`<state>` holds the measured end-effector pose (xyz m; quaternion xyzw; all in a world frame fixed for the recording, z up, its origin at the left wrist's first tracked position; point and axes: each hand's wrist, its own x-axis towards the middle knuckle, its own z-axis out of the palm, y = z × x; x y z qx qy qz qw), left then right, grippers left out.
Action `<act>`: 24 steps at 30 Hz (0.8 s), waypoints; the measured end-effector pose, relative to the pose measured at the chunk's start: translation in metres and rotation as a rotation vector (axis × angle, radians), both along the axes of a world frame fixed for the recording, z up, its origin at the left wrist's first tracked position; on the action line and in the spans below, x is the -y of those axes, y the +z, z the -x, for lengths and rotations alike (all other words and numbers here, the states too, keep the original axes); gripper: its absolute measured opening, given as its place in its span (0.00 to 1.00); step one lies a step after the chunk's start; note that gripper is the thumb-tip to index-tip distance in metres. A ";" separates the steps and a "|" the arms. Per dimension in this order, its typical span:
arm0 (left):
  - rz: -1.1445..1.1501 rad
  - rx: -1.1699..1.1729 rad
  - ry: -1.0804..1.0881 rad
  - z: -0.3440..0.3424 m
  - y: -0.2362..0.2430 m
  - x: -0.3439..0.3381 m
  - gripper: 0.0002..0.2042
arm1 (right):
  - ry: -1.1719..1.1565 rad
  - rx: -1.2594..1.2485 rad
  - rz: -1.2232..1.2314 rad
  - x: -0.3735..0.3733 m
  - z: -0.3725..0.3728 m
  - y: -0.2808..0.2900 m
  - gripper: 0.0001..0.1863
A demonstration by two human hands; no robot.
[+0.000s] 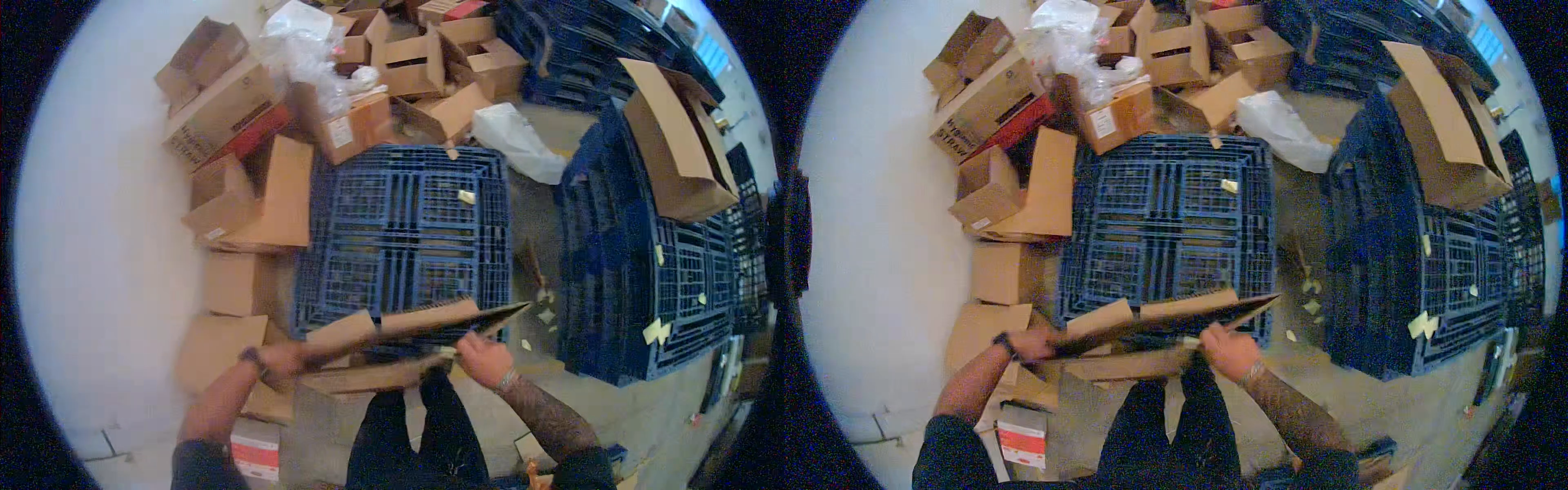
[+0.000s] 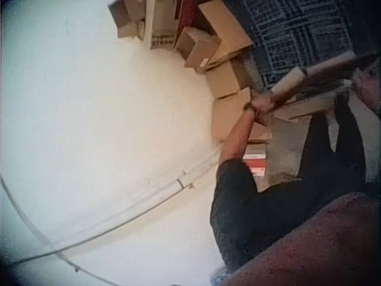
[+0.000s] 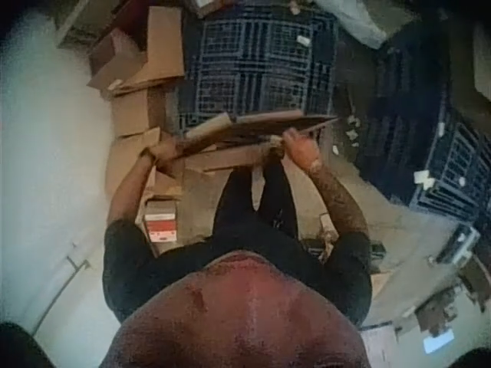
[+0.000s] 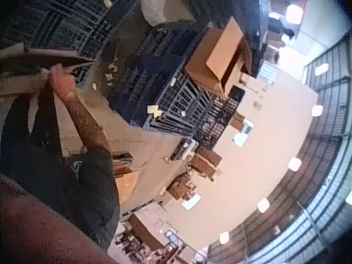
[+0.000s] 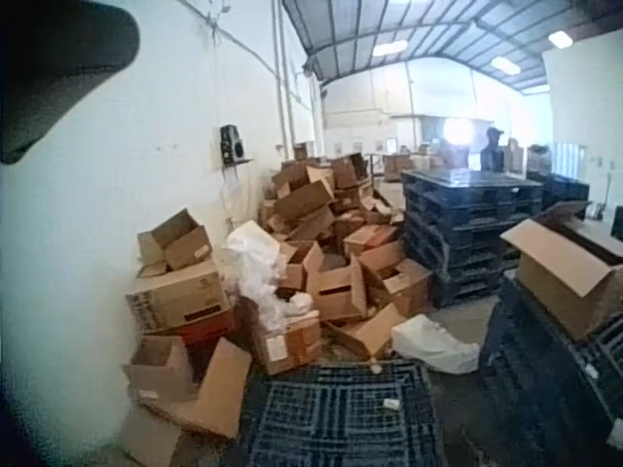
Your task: Break down cardboard boxes using a utility knife in a warehouse.
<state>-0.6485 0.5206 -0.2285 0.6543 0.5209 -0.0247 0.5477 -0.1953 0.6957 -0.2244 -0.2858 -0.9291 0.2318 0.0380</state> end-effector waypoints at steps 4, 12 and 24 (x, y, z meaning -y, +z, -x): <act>0.260 -0.023 -0.104 -0.065 0.023 0.069 0.28 | -0.129 -0.113 -0.222 -0.034 0.014 0.039 0.09; -0.159 0.201 0.551 -0.120 0.046 0.082 0.28 | 0.116 -0.090 -0.226 -0.094 0.043 0.012 0.12; -0.588 -0.511 0.755 -0.239 0.019 -0.074 0.30 | -0.102 -0.222 -0.565 -0.253 0.035 0.022 0.12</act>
